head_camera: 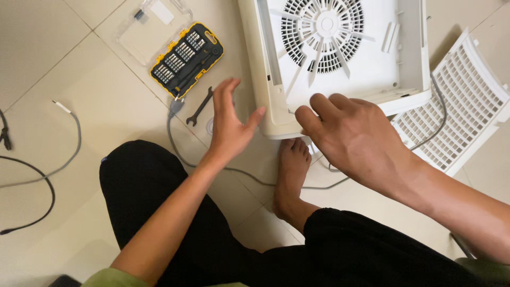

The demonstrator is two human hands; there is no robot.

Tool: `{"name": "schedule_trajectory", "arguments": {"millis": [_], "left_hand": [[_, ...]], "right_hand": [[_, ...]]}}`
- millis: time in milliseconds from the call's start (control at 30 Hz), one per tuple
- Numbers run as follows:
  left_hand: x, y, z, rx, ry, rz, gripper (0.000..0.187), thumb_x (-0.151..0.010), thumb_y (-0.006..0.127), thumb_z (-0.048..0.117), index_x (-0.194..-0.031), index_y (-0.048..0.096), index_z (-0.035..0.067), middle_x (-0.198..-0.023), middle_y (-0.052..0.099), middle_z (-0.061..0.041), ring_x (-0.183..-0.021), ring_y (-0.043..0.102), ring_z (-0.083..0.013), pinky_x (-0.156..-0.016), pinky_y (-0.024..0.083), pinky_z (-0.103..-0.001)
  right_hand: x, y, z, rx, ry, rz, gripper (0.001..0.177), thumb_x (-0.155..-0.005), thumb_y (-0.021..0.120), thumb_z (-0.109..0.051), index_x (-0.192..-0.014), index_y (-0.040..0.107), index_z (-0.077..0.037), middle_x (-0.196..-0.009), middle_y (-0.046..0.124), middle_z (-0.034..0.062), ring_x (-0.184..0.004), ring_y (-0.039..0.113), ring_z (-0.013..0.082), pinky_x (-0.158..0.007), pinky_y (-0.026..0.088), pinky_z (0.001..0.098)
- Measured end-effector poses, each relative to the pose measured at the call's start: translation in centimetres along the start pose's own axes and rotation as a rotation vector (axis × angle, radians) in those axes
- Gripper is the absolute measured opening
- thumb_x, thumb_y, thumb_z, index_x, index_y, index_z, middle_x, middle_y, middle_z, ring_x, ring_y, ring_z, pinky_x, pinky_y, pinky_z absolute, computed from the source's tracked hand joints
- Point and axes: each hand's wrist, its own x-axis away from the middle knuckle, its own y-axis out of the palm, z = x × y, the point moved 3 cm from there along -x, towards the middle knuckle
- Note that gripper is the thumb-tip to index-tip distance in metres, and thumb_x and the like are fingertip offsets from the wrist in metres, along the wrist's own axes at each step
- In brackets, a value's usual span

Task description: The person disassembles a white Sharp air purifier fan by removing the front grille and unscrewing the casing. They then reassemble the unit by aligning the casing, securing it with screws, and reattaching the front grille.

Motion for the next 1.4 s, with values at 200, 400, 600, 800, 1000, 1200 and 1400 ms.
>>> {"name": "schedule_trajectory", "arguments": {"millis": [200, 400, 600, 800, 1000, 1200, 1400], "left_hand": [[3.8, 3.8, -5.7, 0.458, -0.573, -0.260, 0.097, -0.085, 0.074, 0.045, -0.152, 0.023, -0.002, -0.149, 0.045, -0.021, -0.129, 0.058, -0.0297, -0.101, 0.053, -0.040], [3.0, 5.2, -6.2, 0.636, -0.501, -0.390, 0.099, -0.085, 0.076, 0.046, -0.155, 0.024, -0.001, -0.149, 0.050, -0.022, -0.135, 0.054, -0.0307, -0.107, 0.048, -0.041], [2.7, 4.9, -5.6, 0.667, -0.445, -0.467, 0.111, -0.080, 0.080, 0.047, -0.159, 0.018, 0.000, -0.154, 0.044, -0.022, -0.142, 0.046, -0.0329, -0.116, 0.038, -0.045], [2.7, 5.2, -5.5, 0.631, -0.441, -0.491, 0.120, -0.075, 0.082, 0.052, -0.160, 0.015, 0.001, -0.157, 0.042, -0.023, -0.145, 0.042, -0.0338, -0.118, 0.034, -0.045], [2.2, 6.2, -6.0, 0.775, -0.450, -0.479, 0.119, -0.074, 0.086, 0.046, -0.159, 0.016, 0.001, -0.154, 0.042, -0.019, -0.144, 0.042, -0.0306, -0.117, 0.034, -0.041], [1.7, 6.8, -5.4, 0.962, -0.468, -0.455, 0.109, -0.071, 0.089, 0.037, -0.153, 0.026, 0.001, -0.140, 0.052, -0.014, -0.130, 0.053, -0.0252, -0.106, 0.048, -0.040], [1.5, 6.4, -4.7, 1.010, -0.411, -0.472, 0.107, -0.069, 0.090, 0.035, -0.150, 0.030, 0.000, -0.137, 0.055, -0.016, -0.125, 0.058, -0.0260, -0.095, 0.054, -0.044]], "right_hand": [[-0.8, -1.1, 0.3, -0.061, 0.018, -0.002, 0.016, -0.085, 0.065, -0.013, -0.084, 0.056, 0.000, -0.086, 0.055, 0.0137, -0.076, 0.061, 0.0276, -0.062, 0.053, 0.0390], [-1.3, -0.8, -0.3, 0.001, 0.080, -0.121, 0.014, -0.087, 0.062, -0.016, -0.089, 0.057, -0.003, -0.084, 0.055, 0.0106, -0.073, 0.061, 0.0282, -0.062, 0.053, 0.0403], [-1.3, -0.7, -0.3, -0.057, 0.008, 0.037, 0.015, -0.084, 0.065, -0.012, -0.081, 0.055, -0.001, -0.084, 0.055, 0.0135, -0.071, 0.061, 0.0276, -0.060, 0.054, 0.0395], [-1.2, 0.5, -0.7, 0.054, 0.171, -0.209, 0.026, -0.099, 0.064, -0.025, -0.083, 0.058, -0.005, -0.079, 0.058, 0.0108, -0.066, 0.063, 0.0255, -0.057, 0.054, 0.0389], [-1.6, -1.3, -1.5, 0.216, -0.092, -0.170, 0.015, -0.078, 0.067, -0.009, -0.089, 0.059, -0.005, -0.081, 0.059, 0.0074, -0.081, 0.063, 0.0238, -0.064, 0.054, 0.0367], [-2.1, -1.6, -2.1, 0.521, -0.438, -0.301, 0.015, -0.078, 0.065, -0.008, -0.091, 0.060, -0.003, -0.084, 0.061, 0.0064, -0.084, 0.063, 0.0210, -0.067, 0.055, 0.0329], [-3.1, 0.8, -1.8, 0.389, 0.076, -0.554, 0.014, -0.101, 0.057, -0.020, -0.096, 0.060, -0.008, -0.078, 0.067, 0.0078, -0.069, 0.069, 0.0234, -0.058, 0.055, 0.0375]]}}
